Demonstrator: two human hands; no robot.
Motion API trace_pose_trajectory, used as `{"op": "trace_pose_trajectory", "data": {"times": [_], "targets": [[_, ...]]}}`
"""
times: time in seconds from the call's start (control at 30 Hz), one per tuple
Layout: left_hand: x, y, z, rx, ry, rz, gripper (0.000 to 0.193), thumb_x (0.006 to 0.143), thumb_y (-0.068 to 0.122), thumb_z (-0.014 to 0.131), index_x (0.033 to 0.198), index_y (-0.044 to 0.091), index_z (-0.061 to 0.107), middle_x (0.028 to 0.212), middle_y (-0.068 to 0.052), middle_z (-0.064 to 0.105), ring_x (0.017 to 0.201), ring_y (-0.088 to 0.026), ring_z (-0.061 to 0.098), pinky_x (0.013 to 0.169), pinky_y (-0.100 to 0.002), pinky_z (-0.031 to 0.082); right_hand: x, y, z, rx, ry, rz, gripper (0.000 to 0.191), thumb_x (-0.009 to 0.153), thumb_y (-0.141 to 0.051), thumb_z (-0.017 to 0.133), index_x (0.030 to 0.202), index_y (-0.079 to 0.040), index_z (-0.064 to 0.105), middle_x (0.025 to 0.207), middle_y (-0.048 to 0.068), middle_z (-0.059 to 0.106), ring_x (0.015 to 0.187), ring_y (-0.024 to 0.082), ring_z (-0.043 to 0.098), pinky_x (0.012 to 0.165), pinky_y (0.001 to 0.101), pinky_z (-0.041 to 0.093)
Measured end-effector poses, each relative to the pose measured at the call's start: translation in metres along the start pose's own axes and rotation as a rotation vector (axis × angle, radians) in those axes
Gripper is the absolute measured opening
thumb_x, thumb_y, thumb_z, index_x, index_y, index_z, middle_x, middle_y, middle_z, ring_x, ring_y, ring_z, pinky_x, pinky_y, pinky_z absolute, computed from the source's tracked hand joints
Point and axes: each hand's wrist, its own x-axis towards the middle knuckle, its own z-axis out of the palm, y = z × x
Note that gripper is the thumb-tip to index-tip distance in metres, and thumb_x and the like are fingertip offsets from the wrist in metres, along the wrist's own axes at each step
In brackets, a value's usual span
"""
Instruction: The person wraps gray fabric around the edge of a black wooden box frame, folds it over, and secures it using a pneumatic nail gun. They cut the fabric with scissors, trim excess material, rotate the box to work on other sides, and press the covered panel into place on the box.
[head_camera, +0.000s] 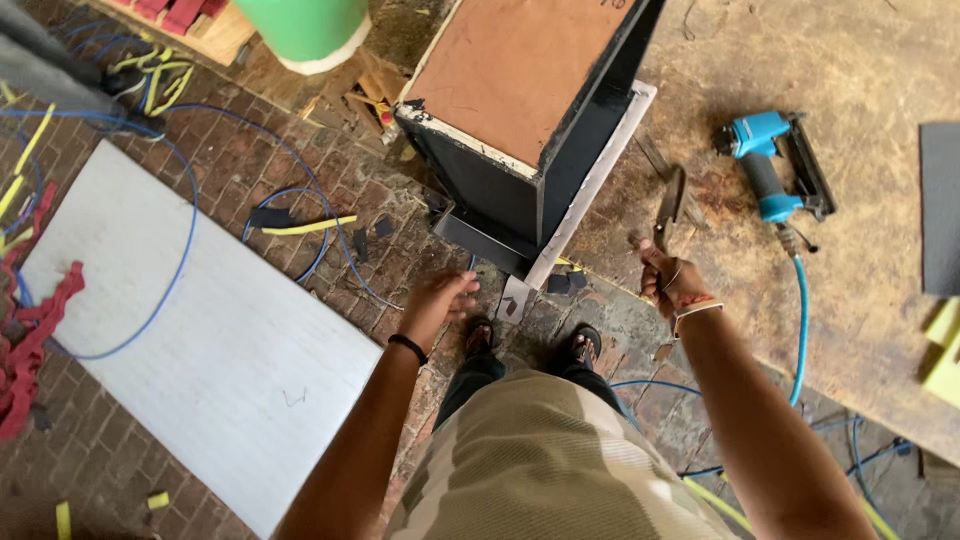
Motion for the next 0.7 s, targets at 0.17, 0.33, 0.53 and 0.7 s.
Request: {"op": "trace_pose_trajectory", "data": {"times": [0.17, 0.33, 0.53, 0.7], "targets": [[0.044, -0.023, 0.017, 0.252, -0.305, 0.017, 0.053, 0.092, 0.032, 0.067, 0.141, 0.017, 0.056, 0.131, -0.006, 0.068, 0.106, -0.013, 0.070, 0.078, -0.031, 0.061, -0.078, 0.108, 0.020, -0.225, 0.103, -0.092, 0.038, 0.079, -0.030, 0.081, 0.099, 0.000, 0.069, 0.063, 0.004, 0.063, 0.051, 0.016, 0.059, 0.044, 0.0300, 0.048], [0.084, -0.056, 0.057, 0.217, -0.529, 0.054, 0.042, 0.093, 0.030, 0.072, 0.128, 0.007, 0.066, 0.116, -0.006, 0.075, 0.094, -0.013, 0.071, 0.075, -0.029, 0.059, -0.128, 0.214, 0.044, -0.216, 0.234, -0.062, 0.051, 0.081, -0.050, 0.079, 0.092, -0.001, 0.067, 0.062, 0.003, 0.057, 0.050, 0.016, 0.055, 0.042, 0.0297, 0.045], [0.100, -0.061, 0.100, 0.245, -0.541, -0.027, 0.026, 0.094, 0.029, 0.073, 0.099, 0.004, 0.071, 0.083, -0.003, 0.072, 0.067, -0.011, 0.068, 0.053, -0.027, 0.055, -0.152, 0.302, 0.062, -0.031, 0.059, -0.048, 0.058, 0.080, -0.061, 0.071, 0.081, -0.004, 0.060, 0.061, 0.005, 0.060, 0.049, 0.019, 0.063, 0.043, 0.0305, 0.050], [0.102, -0.062, 0.099, 0.155, -0.573, -0.006, 0.024, 0.095, 0.028, 0.073, 0.091, 0.005, 0.069, 0.076, 0.000, 0.067, 0.063, -0.009, 0.063, 0.052, -0.025, 0.053, -0.152, 0.334, 0.096, 0.046, -0.052, -0.060, 0.054, 0.082, -0.058, 0.073, 0.081, -0.005, 0.059, 0.063, 0.005, 0.059, 0.051, 0.018, 0.062, 0.045, 0.0300, 0.050]]}}
